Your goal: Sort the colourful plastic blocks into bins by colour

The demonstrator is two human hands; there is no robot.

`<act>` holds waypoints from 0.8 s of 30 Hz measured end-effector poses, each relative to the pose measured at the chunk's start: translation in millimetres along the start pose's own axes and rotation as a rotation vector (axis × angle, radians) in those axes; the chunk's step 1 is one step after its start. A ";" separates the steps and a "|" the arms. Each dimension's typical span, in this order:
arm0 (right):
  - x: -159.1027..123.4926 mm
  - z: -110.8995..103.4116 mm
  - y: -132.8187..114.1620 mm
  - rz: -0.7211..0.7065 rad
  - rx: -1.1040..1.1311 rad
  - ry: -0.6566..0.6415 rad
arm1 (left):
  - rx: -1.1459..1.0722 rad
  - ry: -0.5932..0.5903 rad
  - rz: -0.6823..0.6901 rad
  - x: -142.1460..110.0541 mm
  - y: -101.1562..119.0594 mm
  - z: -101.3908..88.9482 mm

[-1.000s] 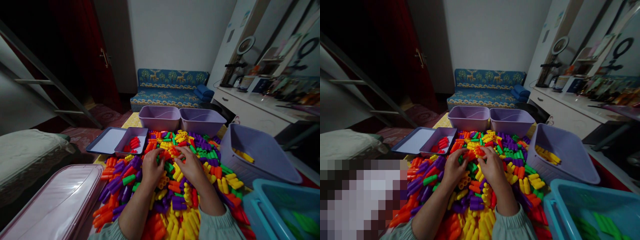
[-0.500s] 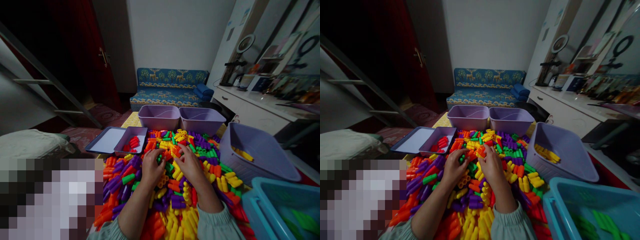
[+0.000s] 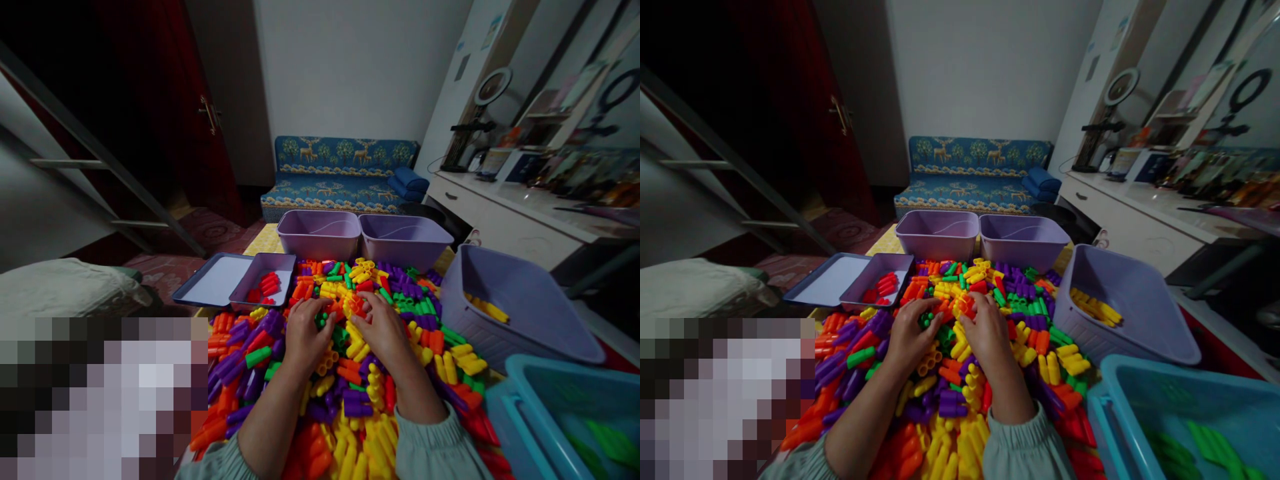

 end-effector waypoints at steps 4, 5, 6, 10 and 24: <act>0.6 -1.6 -1.5 0.003 -0.024 0.004 | 0.075 0.194 0.012 -1.6 5.7 -21.9; 0.7 -1.7 -1.6 0.003 -0.028 0.003 | 0.126 0.246 0.000 -2.6 5.1 -27.2; 0.7 -1.6 -1.5 0.003 -0.029 0.002 | 0.179 0.280 -0.020 -3.5 3.2 -30.5; 0.6 -0.7 -0.9 0.002 -0.031 -0.005 | 0.318 0.222 -0.086 -4.2 -7.6 -23.2; -1.0 -2.0 -11.7 -0.060 0.029 0.009 | 0.211 -0.024 0.071 -1.4 5.7 0.9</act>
Point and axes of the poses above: each hand's wrist, its own x-axis towards the middle knuckle, its own z-axis out of the palm, y = z × x, the point moved 9 cm from there along x, towards the middle knuckle, and after that the axes turned 1 degree about z, right-handed, at the moved point
